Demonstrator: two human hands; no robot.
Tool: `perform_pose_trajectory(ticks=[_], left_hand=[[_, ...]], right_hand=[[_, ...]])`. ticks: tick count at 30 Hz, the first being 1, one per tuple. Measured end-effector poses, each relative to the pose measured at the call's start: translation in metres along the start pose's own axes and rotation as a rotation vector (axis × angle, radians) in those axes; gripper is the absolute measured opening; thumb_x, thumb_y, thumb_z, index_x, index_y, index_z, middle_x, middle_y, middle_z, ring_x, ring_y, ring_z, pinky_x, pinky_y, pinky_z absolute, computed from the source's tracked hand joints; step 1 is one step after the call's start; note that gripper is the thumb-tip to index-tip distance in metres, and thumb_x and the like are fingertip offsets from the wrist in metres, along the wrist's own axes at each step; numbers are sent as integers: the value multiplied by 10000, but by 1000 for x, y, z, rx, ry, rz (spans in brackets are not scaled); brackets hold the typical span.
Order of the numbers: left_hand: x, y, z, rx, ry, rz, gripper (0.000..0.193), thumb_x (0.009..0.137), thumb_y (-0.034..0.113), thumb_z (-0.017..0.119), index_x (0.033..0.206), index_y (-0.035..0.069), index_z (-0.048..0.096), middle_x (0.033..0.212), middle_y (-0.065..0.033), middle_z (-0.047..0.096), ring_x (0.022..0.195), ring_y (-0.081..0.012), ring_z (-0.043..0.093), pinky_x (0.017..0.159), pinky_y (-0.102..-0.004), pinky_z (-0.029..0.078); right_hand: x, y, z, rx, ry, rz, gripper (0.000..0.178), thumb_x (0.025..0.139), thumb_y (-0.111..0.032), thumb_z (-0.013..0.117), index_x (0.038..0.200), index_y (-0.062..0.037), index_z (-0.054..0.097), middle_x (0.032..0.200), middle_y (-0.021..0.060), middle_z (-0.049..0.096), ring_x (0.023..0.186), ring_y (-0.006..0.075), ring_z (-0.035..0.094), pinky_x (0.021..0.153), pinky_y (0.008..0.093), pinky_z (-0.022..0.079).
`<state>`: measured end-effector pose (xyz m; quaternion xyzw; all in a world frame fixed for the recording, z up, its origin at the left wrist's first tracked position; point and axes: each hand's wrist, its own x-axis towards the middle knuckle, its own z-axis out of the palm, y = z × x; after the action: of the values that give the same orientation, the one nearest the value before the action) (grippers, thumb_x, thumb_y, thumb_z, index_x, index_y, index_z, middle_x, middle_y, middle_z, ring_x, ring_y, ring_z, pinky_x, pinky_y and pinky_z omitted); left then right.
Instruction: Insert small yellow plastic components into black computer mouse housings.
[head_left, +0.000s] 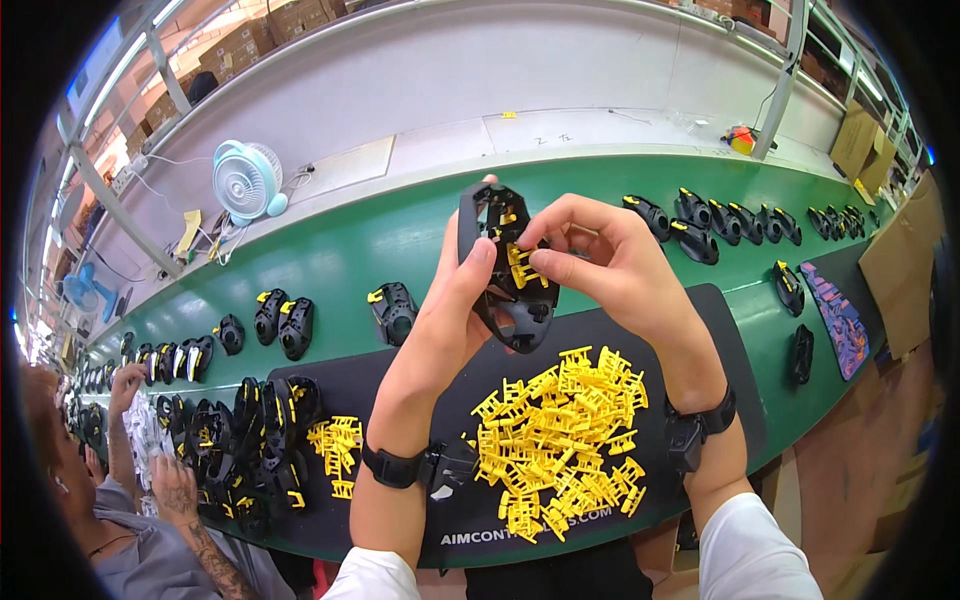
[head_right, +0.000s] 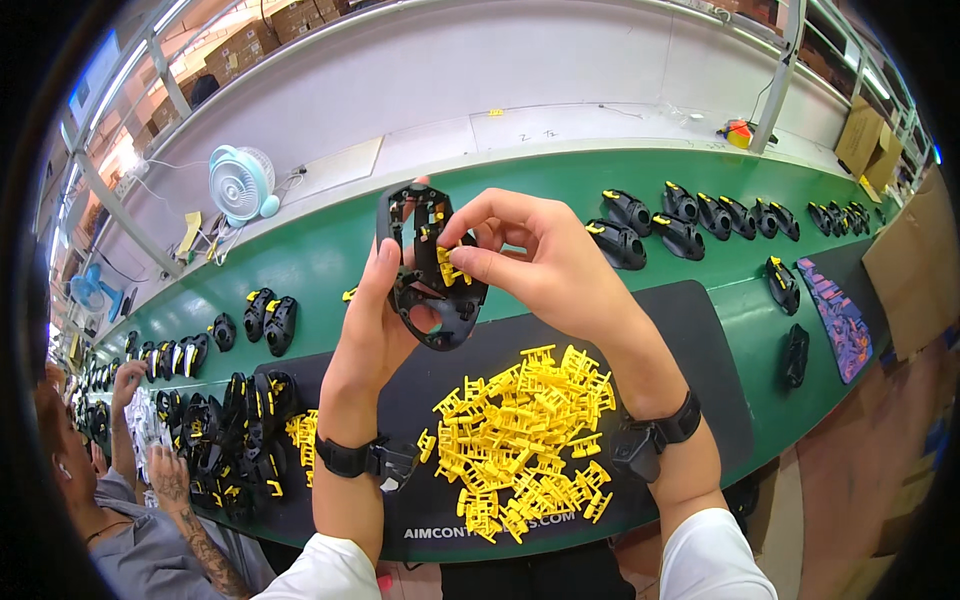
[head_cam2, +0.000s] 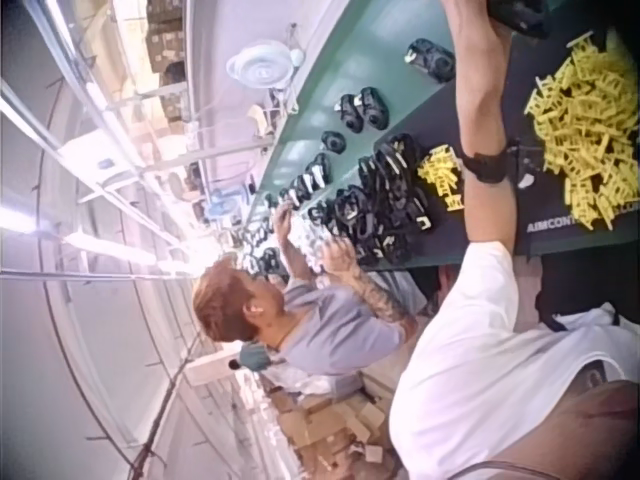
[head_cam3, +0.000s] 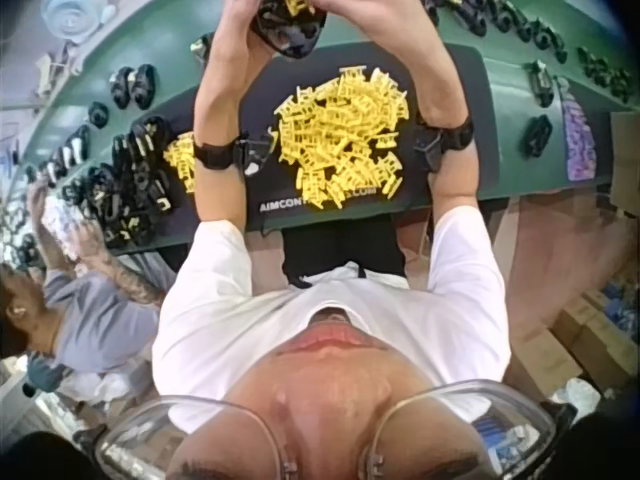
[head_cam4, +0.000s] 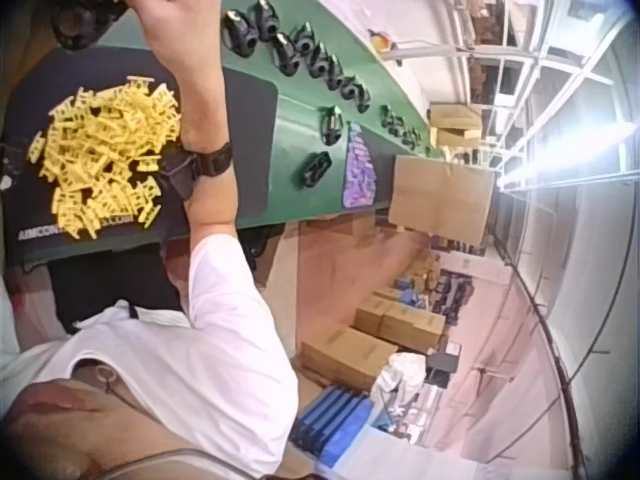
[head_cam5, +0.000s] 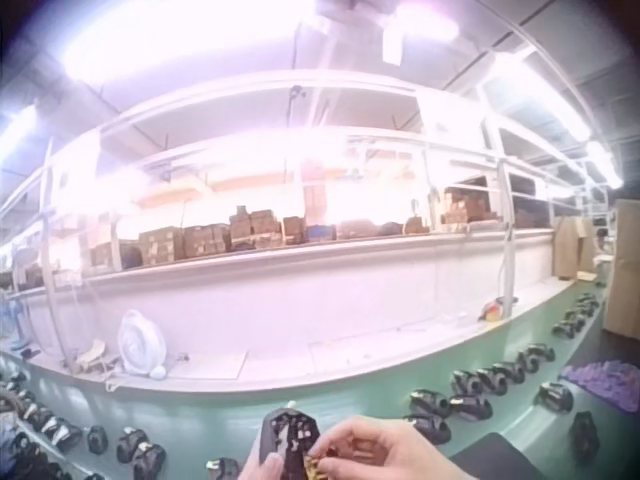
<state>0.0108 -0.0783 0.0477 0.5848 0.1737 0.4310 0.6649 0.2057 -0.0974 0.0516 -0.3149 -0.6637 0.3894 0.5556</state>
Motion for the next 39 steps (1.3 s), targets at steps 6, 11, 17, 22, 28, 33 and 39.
perform_pose_trajectory(ticks=[6,11,17,22,28,33,39], left_hand=[[2,-1,1,-6,25,8,652,1070,491,395,1602,130,285,1278,-145,623,983,-211,709,718,-366,623],[1,-5,-8,-21,26,-23,640,1075,494,387,1594,129,308,1202,-139,663,884,-217,724,642,-354,607],[6,0,-27,-334,-89,-101,609,1071,528,357,1443,66,491,1067,-116,702,751,-194,701,503,-317,546],[10,1,-45,-504,-186,-276,585,1038,553,405,1264,40,571,874,-115,694,588,-203,650,393,-324,470],[13,-18,-65,-620,-192,-361,583,994,477,342,1208,-1,598,859,-150,678,527,-238,588,358,-310,425],[17,-19,-70,-456,35,-399,588,966,469,403,1217,-28,593,852,-148,670,528,-256,587,385,-310,422],[14,-57,-127,1190,476,-193,801,839,504,720,1443,25,501,1213,-259,582,955,-389,699,830,-481,570]], right_hand=[[-1,-6,3,80,-71,148,129,925,-40,719,1006,-50,618,861,-69,521,795,13,489,702,184,440],[-3,-1,7,121,-42,221,129,889,-70,761,967,-42,662,828,-46,507,789,38,488,670,183,430],[0,4,10,-581,6,-477,239,772,-184,862,957,-96,739,995,20,661,950,212,613,764,348,528],[1,4,16,-804,-71,-622,310,730,-254,878,955,-105,727,963,36,699,994,275,602,836,377,541],[1,25,27,-744,-78,-524,317,735,-253,872,942,-75,710,906,38,695,917,260,595,737,359,538],[2,42,32,-731,-119,-414,291,820,-229,816,986,-35,678,989,96,695,982,297,585,868,401,516],[-15,52,55,-861,-609,42,296,871,-199,758,1094,-22,679,1120,154,620,1123,328,588,985,409,488]])
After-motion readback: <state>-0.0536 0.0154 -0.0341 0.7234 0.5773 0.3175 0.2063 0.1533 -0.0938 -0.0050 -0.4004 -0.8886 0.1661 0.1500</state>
